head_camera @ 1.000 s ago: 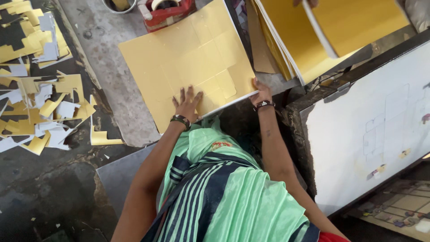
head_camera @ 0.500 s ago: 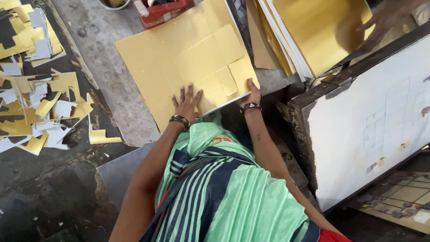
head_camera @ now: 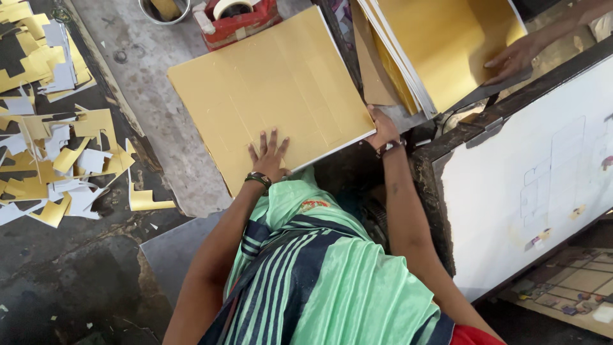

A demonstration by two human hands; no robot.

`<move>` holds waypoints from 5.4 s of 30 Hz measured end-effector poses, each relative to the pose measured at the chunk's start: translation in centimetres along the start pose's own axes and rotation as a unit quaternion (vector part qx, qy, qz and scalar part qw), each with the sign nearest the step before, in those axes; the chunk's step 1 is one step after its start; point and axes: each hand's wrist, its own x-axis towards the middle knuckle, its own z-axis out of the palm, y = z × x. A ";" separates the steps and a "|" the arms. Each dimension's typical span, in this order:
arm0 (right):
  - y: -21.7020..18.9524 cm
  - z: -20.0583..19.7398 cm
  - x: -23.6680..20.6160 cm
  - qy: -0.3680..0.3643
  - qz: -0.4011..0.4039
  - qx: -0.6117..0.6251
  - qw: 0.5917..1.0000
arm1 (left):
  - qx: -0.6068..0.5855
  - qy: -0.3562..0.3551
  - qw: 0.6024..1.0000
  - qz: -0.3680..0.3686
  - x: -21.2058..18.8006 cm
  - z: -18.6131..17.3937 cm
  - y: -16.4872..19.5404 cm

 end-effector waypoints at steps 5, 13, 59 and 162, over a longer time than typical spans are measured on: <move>-2.4 1.8 3.3 0.082 -0.015 -0.324 0.943 | 0.004 0.006 1.000 -0.001 0.1 0.2 0.2; -0.4 4.9 5.4 0.246 -0.097 -0.563 0.783 | -0.027 0.017 0.999 0.013 0.1 -0.3 0.4; 14.0 17.0 -0.2 -0.077 -0.165 -0.901 0.393 | -0.475 0.233 0.758 -0.381 8.5 -22.2 -13.1; -9.3 25.6 21.9 -0.101 -0.161 -0.904 0.383 | 0.108 0.094 0.983 0.113 13.0 -11.2 -1.3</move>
